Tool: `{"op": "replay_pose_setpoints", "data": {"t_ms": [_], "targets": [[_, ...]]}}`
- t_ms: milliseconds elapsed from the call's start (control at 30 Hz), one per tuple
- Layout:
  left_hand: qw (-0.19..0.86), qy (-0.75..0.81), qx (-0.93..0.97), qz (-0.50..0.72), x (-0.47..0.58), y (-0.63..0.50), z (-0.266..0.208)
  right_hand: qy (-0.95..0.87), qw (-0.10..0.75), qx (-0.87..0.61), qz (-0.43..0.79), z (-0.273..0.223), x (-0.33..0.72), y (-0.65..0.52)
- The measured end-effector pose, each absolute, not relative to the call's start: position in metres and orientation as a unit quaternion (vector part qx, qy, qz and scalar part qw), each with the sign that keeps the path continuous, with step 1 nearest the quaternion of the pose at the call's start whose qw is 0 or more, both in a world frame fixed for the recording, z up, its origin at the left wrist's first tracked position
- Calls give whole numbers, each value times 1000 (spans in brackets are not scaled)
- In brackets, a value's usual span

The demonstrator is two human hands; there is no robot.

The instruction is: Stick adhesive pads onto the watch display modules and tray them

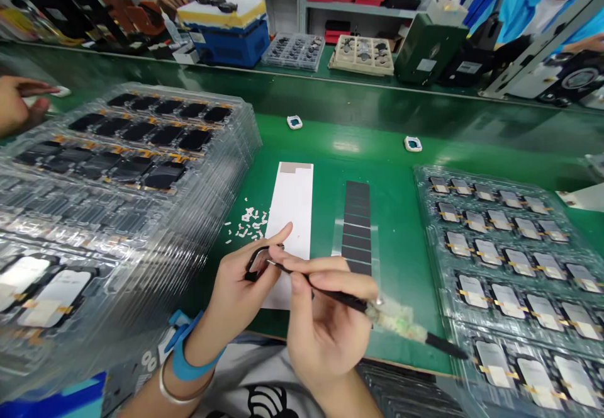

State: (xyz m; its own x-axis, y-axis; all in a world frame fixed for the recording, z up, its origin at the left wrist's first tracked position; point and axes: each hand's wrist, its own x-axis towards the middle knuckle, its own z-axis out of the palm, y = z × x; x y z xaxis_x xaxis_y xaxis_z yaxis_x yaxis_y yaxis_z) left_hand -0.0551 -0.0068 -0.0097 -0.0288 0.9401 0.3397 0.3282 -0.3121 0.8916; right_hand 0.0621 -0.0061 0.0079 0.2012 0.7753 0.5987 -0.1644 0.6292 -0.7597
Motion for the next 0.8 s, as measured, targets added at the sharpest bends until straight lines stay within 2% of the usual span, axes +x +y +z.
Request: {"op": "replay_pose_setpoints", "data": {"t_ms": [233, 800], "targets": [[301, 515, 651, 470, -56, -10, -9, -559, 728, -288, 272, -1, 48, -7], [341, 539, 636, 435, -57, -12, -4, -550, 720, -314, 283, -6, 49, -4]]}}
